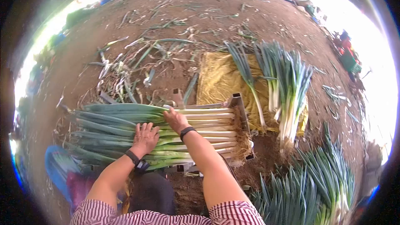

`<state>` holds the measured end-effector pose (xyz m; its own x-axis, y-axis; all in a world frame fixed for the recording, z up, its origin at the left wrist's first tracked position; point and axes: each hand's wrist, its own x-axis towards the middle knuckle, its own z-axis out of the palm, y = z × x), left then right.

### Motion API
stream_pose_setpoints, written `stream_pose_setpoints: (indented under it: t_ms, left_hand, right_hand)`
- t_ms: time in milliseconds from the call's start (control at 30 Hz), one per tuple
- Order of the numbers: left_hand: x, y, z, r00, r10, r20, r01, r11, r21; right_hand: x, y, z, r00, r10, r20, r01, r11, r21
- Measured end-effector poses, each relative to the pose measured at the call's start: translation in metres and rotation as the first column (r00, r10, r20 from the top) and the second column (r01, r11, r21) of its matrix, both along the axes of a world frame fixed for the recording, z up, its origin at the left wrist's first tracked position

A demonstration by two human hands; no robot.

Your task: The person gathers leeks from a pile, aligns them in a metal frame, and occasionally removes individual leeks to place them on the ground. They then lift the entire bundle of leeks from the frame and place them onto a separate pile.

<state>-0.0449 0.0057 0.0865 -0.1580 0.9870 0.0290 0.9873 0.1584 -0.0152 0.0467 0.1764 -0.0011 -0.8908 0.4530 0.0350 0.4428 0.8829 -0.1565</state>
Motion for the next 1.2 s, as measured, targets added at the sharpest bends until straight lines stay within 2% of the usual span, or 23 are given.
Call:
stream_pose_setpoints:
  t_ms: [100,167,233,300,333,367,400,500,567,633,700,733,767,833,867,900,933,967,1000,1100,1133,1200]
  left_hand:
    - [0.000,-0.001,-0.001,1.000,-0.010,0.020,0.010,1.000,0.023]
    - [-0.004,-0.003,-0.013,0.999,-0.031,-0.019,0.032,0.998,0.050]
    - [-0.005,-0.003,-0.015,1.000,-0.024,0.008,0.024,1.000,0.013]
    - [-0.004,0.000,-0.016,1.000,0.026,0.011,-0.025,0.998,-0.058]
    - [-0.006,0.000,-0.018,1.000,0.030,-0.006,-0.030,0.996,-0.084]
    - [-0.007,0.001,-0.020,1.000,0.026,0.007,-0.026,0.997,-0.070]
    - [-0.008,0.001,-0.021,0.999,0.026,0.020,-0.024,0.998,-0.058]
    - [-0.008,-0.001,-0.023,0.999,0.026,0.037,-0.026,0.999,-0.020]
    - [-0.006,-0.002,-0.020,0.999,0.028,0.036,-0.028,1.000,-0.006]
    - [-0.003,-0.001,-0.013,0.998,0.037,0.042,-0.036,0.999,-0.022]
    - [-0.001,0.001,-0.008,0.997,0.050,0.058,-0.047,0.997,-0.053]
    - [-0.003,0.000,-0.013,0.998,0.036,0.047,-0.035,0.999,-0.016]
    - [-0.005,0.001,-0.017,0.999,0.033,0.040,-0.032,0.999,-0.006]
    - [-0.006,0.000,-0.021,0.999,0.029,0.028,-0.029,0.999,0.012]
    - [-0.005,-0.001,-0.020,0.999,0.022,0.025,-0.022,1.000,0.005]
    - [-0.005,-0.001,-0.019,1.000,0.019,0.022,-0.019,1.000,0.001]
    - [-0.005,-0.001,-0.017,1.000,0.021,0.018,-0.021,1.000,0.000]
    - [-0.003,0.000,-0.014,1.000,0.016,0.020,-0.016,1.000,-0.001]
    - [-0.002,-0.001,-0.011,1.000,0.012,0.021,-0.012,1.000,-0.005]
    - [0.001,-0.001,-0.006,1.000,0.013,0.018,-0.012,1.000,-0.020]
    - [0.001,-0.001,-0.005,1.000,0.016,0.017,-0.016,1.000,-0.026]
    - [0.000,0.000,-0.009,1.000,0.005,-0.011,-0.005,1.000,-0.005]
  right_hand:
    - [-0.007,0.000,-0.014,0.995,-0.021,-0.093,0.019,1.000,-0.018]
    - [-0.006,-0.004,0.000,0.999,-0.050,0.005,0.050,0.997,-0.063]
    - [-0.008,0.004,-0.008,0.994,0.097,0.051,-0.100,0.993,0.070]
    - [-0.005,0.008,-0.007,0.980,0.201,0.009,-0.201,0.977,0.078]
    - [0.007,0.004,0.006,0.988,0.106,-0.111,-0.122,0.982,-0.145]
    - [0.015,-0.001,0.019,0.977,-0.012,-0.214,-0.069,0.928,-0.365]
    - [0.030,0.001,0.031,0.947,0.175,-0.271,-0.250,0.929,-0.274]
    - [0.095,-0.014,0.112,0.910,0.290,-0.295,-0.389,0.841,-0.375]
    - [0.151,-0.027,0.154,0.928,0.102,-0.358,-0.315,0.728,-0.609]
    - [0.214,-0.031,0.147,0.937,-0.046,-0.346,-0.211,0.714,-0.668]
    - [0.291,-0.044,0.188,0.939,-0.287,-0.188,0.020,0.594,-0.804]
    - [0.333,-0.054,0.175,0.873,-0.417,-0.254,0.027,0.561,-0.827]
    - [0.372,-0.068,0.175,0.822,-0.504,-0.265,0.151,0.643,-0.751]
    - [0.454,-0.102,0.134,0.674,-0.719,-0.173,0.401,0.551,-0.732]
    - [0.491,-0.123,0.117,0.593,-0.804,-0.043,0.501,0.410,-0.762]
    - [0.522,-0.145,0.102,0.482,-0.870,0.104,0.555,0.211,-0.804]
    - [0.547,-0.165,0.085,0.367,-0.895,0.254,0.582,0.008,-0.813]
    - [0.564,-0.183,0.059,0.173,-0.951,0.256,0.501,-0.139,-0.854]
    - [0.571,-0.190,0.052,0.095,-0.946,0.311,0.466,-0.233,-0.853]
    - [0.577,-0.167,0.014,0.057,-0.933,0.357,0.347,-0.316,-0.883]
    - [0.572,-0.145,-0.002,0.105,-0.938,0.331,0.316,-0.284,-0.905]
    - [0.553,-0.093,-0.027,0.131,-0.975,0.179,0.256,-0.141,-0.956]
